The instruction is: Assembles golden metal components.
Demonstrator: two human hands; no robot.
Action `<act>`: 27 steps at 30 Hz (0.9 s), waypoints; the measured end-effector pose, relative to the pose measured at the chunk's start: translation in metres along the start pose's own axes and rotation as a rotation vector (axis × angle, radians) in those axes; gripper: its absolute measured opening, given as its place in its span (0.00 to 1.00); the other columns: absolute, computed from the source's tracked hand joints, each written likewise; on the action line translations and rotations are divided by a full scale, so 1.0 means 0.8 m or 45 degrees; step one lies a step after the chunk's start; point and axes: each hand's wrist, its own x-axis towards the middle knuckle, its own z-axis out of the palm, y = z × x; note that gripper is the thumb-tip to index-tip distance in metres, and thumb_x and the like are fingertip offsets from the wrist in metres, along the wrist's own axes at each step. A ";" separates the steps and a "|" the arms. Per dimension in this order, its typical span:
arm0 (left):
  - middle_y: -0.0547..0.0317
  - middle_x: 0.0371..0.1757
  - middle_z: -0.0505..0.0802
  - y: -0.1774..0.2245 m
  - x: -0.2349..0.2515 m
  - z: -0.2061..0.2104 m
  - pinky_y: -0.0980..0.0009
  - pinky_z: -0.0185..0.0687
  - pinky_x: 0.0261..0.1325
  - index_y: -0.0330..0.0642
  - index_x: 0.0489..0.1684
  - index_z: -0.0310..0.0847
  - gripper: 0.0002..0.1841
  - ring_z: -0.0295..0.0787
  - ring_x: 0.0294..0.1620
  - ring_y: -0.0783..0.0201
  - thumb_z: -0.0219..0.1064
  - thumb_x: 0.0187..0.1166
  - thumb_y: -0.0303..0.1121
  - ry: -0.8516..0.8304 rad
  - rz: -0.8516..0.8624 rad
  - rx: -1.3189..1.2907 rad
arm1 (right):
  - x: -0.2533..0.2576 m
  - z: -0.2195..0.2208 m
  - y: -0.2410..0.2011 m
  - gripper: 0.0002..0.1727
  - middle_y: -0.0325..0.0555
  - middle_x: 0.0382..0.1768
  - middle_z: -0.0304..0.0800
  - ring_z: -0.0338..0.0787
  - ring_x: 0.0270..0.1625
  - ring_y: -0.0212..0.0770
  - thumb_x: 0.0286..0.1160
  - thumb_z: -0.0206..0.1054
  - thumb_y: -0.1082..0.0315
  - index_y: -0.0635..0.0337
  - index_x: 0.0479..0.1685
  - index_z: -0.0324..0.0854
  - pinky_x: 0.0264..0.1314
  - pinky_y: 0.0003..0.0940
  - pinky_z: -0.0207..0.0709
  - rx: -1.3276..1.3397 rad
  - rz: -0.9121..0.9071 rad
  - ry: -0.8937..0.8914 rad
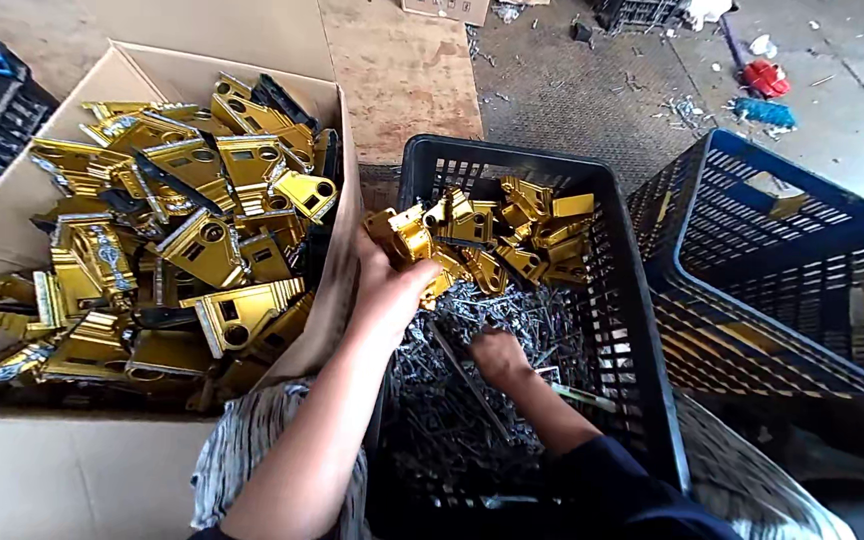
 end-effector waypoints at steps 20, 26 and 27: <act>0.55 0.57 0.86 -0.026 -0.060 0.033 0.65 0.89 0.47 0.57 0.86 0.51 0.38 0.89 0.47 0.63 0.72 0.79 0.36 -0.340 -0.327 -0.264 | -0.119 -0.062 -0.015 0.14 0.45 0.57 0.92 0.90 0.61 0.40 0.85 0.56 0.71 0.56 0.48 0.90 0.62 0.40 0.85 2.339 -0.573 1.060; 0.55 0.57 0.88 -0.032 -0.068 0.028 0.63 0.90 0.55 0.53 0.82 0.51 0.47 0.91 0.52 0.61 0.81 0.61 0.24 -0.669 -0.380 -0.453 | -0.103 -0.063 -0.026 0.06 0.41 0.65 0.85 0.82 0.69 0.36 0.73 0.71 0.71 0.54 0.41 0.95 0.65 0.32 0.83 1.815 -0.553 1.466; 0.53 0.59 0.87 -0.029 -0.067 0.026 0.61 0.89 0.59 0.52 0.83 0.49 0.49 0.90 0.55 0.60 0.77 0.61 0.17 -0.709 -0.366 -0.406 | -0.100 -0.061 -0.021 0.05 0.42 0.69 0.81 0.79 0.74 0.38 0.73 0.73 0.69 0.52 0.41 0.95 0.70 0.34 0.81 1.640 -0.588 1.567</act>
